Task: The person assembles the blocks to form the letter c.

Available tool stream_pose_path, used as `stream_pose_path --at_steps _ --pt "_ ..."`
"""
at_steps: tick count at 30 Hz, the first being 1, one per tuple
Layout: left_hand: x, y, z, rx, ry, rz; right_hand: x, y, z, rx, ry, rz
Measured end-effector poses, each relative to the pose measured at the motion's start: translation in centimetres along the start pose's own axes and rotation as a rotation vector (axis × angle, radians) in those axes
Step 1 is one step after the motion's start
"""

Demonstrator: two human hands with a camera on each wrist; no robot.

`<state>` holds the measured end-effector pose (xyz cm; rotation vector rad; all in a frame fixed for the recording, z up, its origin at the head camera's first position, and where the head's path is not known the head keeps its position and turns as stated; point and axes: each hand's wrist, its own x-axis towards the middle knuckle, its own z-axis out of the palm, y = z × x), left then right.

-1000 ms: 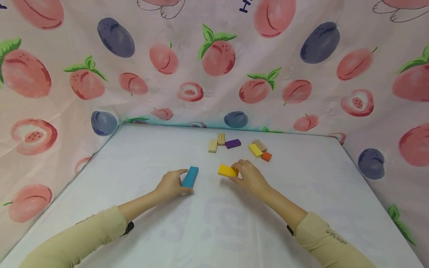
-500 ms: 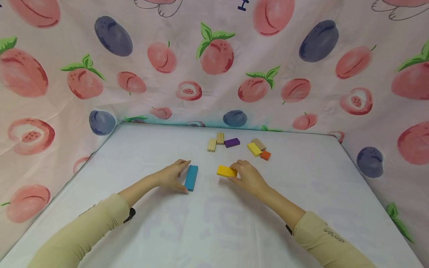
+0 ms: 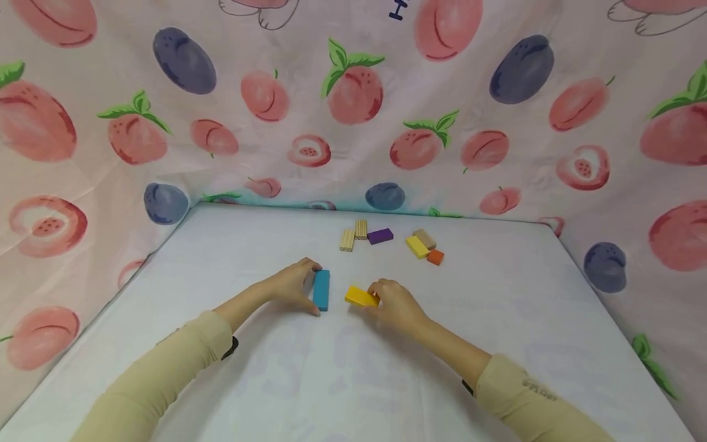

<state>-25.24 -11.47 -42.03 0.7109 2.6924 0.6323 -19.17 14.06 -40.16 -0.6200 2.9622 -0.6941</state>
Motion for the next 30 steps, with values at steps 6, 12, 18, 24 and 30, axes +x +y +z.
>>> stream_pose_path --at_steps 6,12,18,24,30 --pt "0.6 0.1 -0.1 -0.043 -0.069 -0.022 -0.9 -1.3 1.2 0.018 -0.048 0.053" --pt "0.9 -0.1 -0.1 -0.105 -0.102 -0.043 -1.0 -2.1 1.6 0.034 -0.035 0.026" --pt "0.8 -0.1 -0.2 -0.11 -0.121 -0.031 -1.0 -2.8 2.0 0.06 -0.045 -0.029" --pt "0.6 -0.1 -1.0 -0.115 -0.196 -0.06 -0.8 -3.3 2.7 0.043 -0.028 -0.111" --pt "0.9 0.0 -1.3 -0.186 -0.22 -0.095 -0.8 -3.7 3.1 0.038 -0.04 -0.116"
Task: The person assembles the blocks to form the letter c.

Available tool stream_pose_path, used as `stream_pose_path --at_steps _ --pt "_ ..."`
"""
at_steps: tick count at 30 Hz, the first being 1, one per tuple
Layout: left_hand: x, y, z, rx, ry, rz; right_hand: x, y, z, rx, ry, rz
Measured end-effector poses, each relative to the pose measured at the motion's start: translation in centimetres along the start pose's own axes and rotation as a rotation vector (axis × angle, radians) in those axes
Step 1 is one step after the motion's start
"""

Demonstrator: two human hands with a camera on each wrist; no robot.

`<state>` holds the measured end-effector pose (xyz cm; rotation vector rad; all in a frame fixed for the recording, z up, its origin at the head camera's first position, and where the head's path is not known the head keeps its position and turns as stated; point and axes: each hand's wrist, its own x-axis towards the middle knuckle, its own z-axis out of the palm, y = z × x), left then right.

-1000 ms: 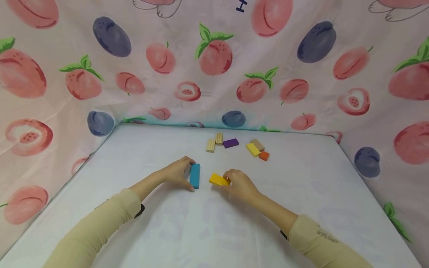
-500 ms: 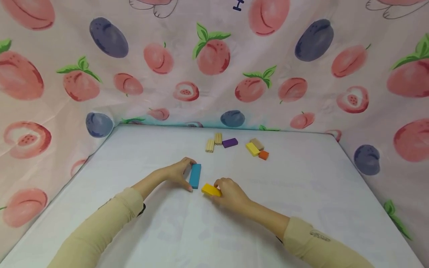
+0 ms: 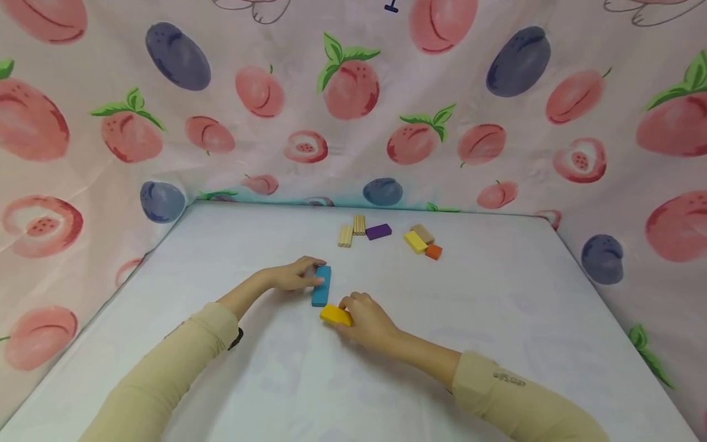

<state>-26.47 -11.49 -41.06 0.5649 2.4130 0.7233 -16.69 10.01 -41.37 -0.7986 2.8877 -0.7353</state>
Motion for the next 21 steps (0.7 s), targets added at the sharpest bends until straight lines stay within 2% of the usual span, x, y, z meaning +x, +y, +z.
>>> stream_pose_path --at_steps 5,11,15,21 --pt "0.3 0.1 0.4 0.03 0.026 0.011 0.2 -0.4 0.1 0.023 -0.016 0.007" --pt "0.0 0.0 0.4 0.002 0.057 0.004 0.5 -0.9 0.4 0.026 -0.057 0.036" --pt "0.0 0.0 0.5 0.002 0.093 0.015 0.5 -1.3 0.6 0.015 -0.057 0.049" --pt "0.2 0.0 0.6 0.003 0.12 0.035 0.8 -1.5 1.1 0.061 -0.069 0.071"
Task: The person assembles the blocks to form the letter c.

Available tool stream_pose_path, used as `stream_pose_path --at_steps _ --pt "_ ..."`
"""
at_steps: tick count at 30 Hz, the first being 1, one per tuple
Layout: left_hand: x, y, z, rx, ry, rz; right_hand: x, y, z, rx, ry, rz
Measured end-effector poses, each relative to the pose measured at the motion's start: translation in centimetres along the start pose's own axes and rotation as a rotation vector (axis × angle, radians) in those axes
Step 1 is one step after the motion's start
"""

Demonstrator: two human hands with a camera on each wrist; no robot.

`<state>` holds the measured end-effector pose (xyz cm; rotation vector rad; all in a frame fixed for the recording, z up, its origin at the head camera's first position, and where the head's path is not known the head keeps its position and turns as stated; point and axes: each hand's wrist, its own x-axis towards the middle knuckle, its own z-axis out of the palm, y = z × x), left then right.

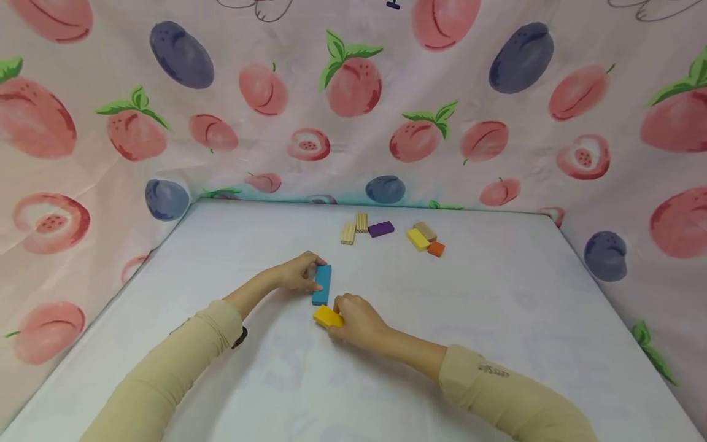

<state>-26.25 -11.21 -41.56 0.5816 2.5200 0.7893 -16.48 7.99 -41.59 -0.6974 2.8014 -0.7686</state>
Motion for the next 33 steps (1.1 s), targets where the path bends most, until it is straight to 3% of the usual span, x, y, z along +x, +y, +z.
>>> stream_pose_path --at_steps 5,12,21,28,33 --pt "0.2 -0.1 0.0 -0.014 0.0 -0.011 0.5 0.1 0.4 0.011 0.005 -0.003" --pt "0.2 0.0 -0.2 0.006 -0.058 -0.058 0.8 -0.5 0.7 0.004 -0.033 0.033" --pt "0.3 -0.1 -0.4 0.033 -0.083 -0.06 0.7 -0.7 1.0 0.0 -0.062 0.067" --pt "0.4 0.0 -0.5 0.021 -0.089 -0.067 0.2 -0.5 0.0 -0.038 -0.049 -0.036" --pt "0.5 0.2 -0.6 0.01 -0.095 -0.073 0.2 0.5 -0.7 -0.053 -0.129 -0.088"
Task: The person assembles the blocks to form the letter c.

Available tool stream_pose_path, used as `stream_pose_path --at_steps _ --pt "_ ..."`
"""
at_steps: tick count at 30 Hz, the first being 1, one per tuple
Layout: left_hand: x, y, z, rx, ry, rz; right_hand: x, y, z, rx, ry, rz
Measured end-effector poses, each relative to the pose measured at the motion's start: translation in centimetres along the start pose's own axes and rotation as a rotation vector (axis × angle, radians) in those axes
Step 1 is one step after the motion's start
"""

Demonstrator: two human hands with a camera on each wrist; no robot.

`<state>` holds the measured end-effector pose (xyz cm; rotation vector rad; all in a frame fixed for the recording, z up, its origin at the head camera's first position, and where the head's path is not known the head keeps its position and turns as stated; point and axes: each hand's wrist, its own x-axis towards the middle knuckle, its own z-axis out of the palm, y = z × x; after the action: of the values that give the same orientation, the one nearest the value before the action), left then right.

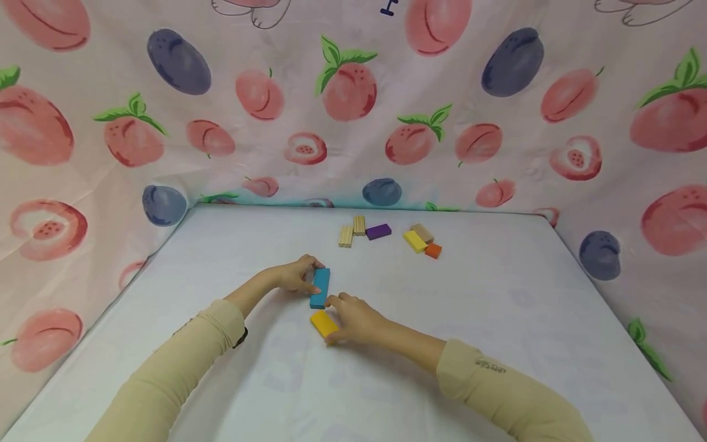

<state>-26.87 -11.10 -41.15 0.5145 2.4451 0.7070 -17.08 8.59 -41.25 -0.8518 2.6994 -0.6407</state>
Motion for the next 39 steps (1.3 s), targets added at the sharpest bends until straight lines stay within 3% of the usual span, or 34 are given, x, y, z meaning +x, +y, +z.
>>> stream_pose_path --at_steps 5,9,23,39 --pt "0.0 0.1 0.0 0.003 -0.001 -0.005 0.2 0.5 -0.1 -0.047 -0.081 -0.086" --pt "0.1 0.2 0.0 -0.007 -0.002 -0.006 0.3 0.4 -0.1 -0.071 -0.094 -0.128" --pt "-0.1 0.2 0.1 -0.012 0.014 -0.029 1.0 -0.2 0.2 -0.076 -0.072 -0.039" --pt "-0.1 0.0 0.2 -0.018 0.022 -0.013 1.1 -0.4 0.2 -0.088 -0.072 -0.02"
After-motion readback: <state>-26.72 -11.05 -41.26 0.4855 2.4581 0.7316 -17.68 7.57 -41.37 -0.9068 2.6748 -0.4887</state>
